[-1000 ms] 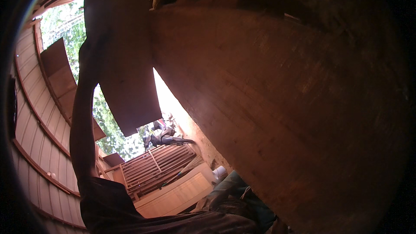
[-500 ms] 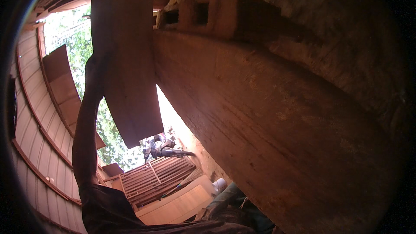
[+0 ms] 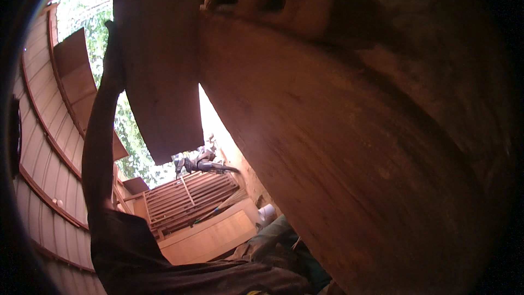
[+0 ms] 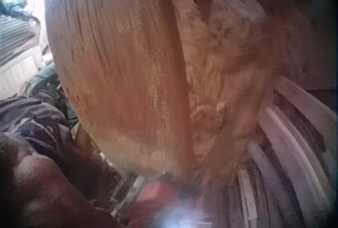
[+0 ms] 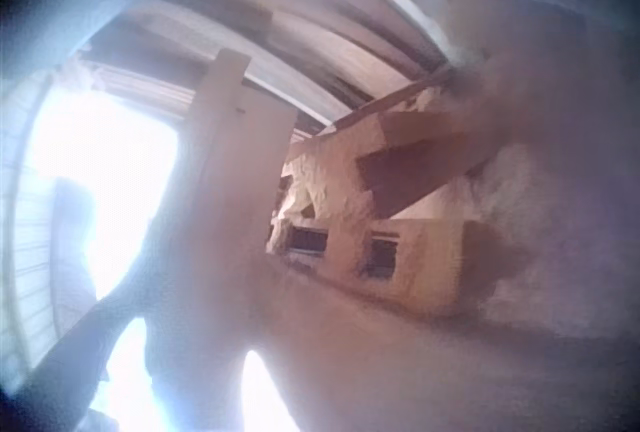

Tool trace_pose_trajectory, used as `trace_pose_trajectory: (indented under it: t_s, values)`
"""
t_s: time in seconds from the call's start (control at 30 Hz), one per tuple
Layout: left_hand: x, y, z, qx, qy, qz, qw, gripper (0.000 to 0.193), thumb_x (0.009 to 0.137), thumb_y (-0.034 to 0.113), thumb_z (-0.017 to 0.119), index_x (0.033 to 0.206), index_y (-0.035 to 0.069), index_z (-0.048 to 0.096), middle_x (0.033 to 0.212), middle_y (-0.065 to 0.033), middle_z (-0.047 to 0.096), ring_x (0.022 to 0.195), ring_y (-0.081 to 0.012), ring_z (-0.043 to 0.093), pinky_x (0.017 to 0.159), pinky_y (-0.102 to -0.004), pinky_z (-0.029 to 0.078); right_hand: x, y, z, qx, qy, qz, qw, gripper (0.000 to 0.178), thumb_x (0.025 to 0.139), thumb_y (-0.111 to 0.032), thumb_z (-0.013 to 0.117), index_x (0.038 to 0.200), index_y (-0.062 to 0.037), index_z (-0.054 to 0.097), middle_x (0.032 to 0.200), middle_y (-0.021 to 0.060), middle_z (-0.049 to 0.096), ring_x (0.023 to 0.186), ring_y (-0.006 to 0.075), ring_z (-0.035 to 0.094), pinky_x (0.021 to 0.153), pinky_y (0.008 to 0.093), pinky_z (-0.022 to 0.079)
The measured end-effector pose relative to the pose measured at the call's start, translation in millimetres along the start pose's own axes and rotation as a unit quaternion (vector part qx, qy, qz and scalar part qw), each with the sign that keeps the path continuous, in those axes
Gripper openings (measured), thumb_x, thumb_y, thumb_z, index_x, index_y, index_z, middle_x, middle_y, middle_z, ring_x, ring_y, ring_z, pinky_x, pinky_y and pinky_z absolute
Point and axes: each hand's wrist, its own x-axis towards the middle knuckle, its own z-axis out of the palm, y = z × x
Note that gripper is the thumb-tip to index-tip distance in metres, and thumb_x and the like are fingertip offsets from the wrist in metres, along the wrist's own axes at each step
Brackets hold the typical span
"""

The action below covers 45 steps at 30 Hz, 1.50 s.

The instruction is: The person uses a handheld electric sander to smooth the surfaces of several wooden planks. They repeatedly pick up planks, sand them, and place them aside in a pile.

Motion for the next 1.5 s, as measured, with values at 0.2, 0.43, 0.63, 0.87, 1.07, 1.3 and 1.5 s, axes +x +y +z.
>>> trace_pose_trajectory:
  t_s: [0.2,0.43,0.63,0.87,1.07,1.3,1.5]
  values:
    - [11.9,-18.1,-11.0,0.037,-0.062,0.039,0.997,0.090,0.108,0.074,0.021,0.169,0.007,0.027,0.163,-0.0101,0.045,0.145,-0.0195,0.047,0.120,-0.0360,0.040,-4.3,-12.5,9.4,0.003,0.007,0.010,1.000,0.037,0.113,-0.031,0.048,0.124,-0.0015,0.066,0.098,0.0083,0.074,0.065,0.0142,0.066,0.044,0.0275,0.047]
    - [-2.7,-7.6,-2.1,-0.011,-0.067,-0.004,0.998,0.095,0.106,0.076,0.020,0.167,0.004,0.029,0.167,-0.0126,0.041,0.151,-0.0264,0.041,0.126,-0.0419,0.033,-8.5,-8.3,0.2,0.011,0.001,0.014,1.000,0.037,0.113,-0.033,0.049,0.124,-0.0020,0.066,0.097,0.0080,0.074,0.065,0.0140,0.066,0.045,0.0272,0.048]
    - [-4.2,-2.0,5.1,-0.013,-0.075,0.012,0.997,0.087,0.111,0.069,0.020,0.165,0.003,0.032,0.157,-0.0139,0.051,0.141,-0.0219,0.052,0.119,-0.0369,0.043,-0.4,-8.2,2.5,0.012,-0.007,0.014,1.000,0.038,0.112,-0.035,0.049,0.125,-0.0024,0.065,0.096,0.0078,0.073,0.066,0.0137,0.066,0.047,0.0269,0.048]
    - [-5.8,2.3,13.4,0.022,-0.101,0.106,0.989,0.074,0.114,0.055,0.034,0.165,0.002,0.033,0.162,-0.0166,0.045,0.148,-0.0249,0.045,0.123,-0.0405,0.038,-2.0,-10.7,0.9,0.011,-0.002,0.009,1.000,0.039,0.112,-0.036,0.050,0.125,-0.0029,0.065,0.094,0.0074,0.073,0.066,0.0134,0.066,0.048,0.0265,0.049]
    - [23.8,-24.5,-36.3,-0.003,-0.257,0.199,0.946,0.064,0.104,0.022,0.065,0.160,0.002,0.042,0.154,-0.0181,0.053,0.142,-0.0273,0.052,0.118,-0.0416,0.044,-32.3,-49.5,0.4,-0.054,0.009,-0.033,0.998,0.037,0.109,-0.037,0.055,0.123,-0.0042,0.066,0.093,0.0068,0.073,0.067,0.0135,0.069,0.048,0.0270,0.049]
    - [2.0,-5.4,0.3,0.115,-0.075,0.145,0.980,0.074,0.088,0.026,0.085,0.148,0.000,0.052,0.139,-0.0195,0.065,0.127,-0.0272,0.064,0.106,-0.0411,0.052,-56.2,-60.3,-0.3,-0.085,0.081,-0.123,0.985,0.037,0.107,-0.036,0.062,0.121,-0.0023,0.068,0.091,0.0089,0.075,0.070,0.0156,0.073,0.051,0.0291,0.052]
    - [1.6,-6.4,-0.6,0.124,-0.054,0.131,0.982,0.082,0.073,0.026,0.094,0.140,-0.004,0.056,0.131,-0.0212,0.069,0.120,-0.0309,0.069,0.102,-0.0423,0.054,-75.0,-53.7,-8.9,-0.242,0.136,-0.284,0.918,0.035,0.104,-0.038,0.066,0.114,-0.0036,0.071,0.093,0.0130,0.079,0.081,0.0258,0.077,0.076,0.0393,0.060]
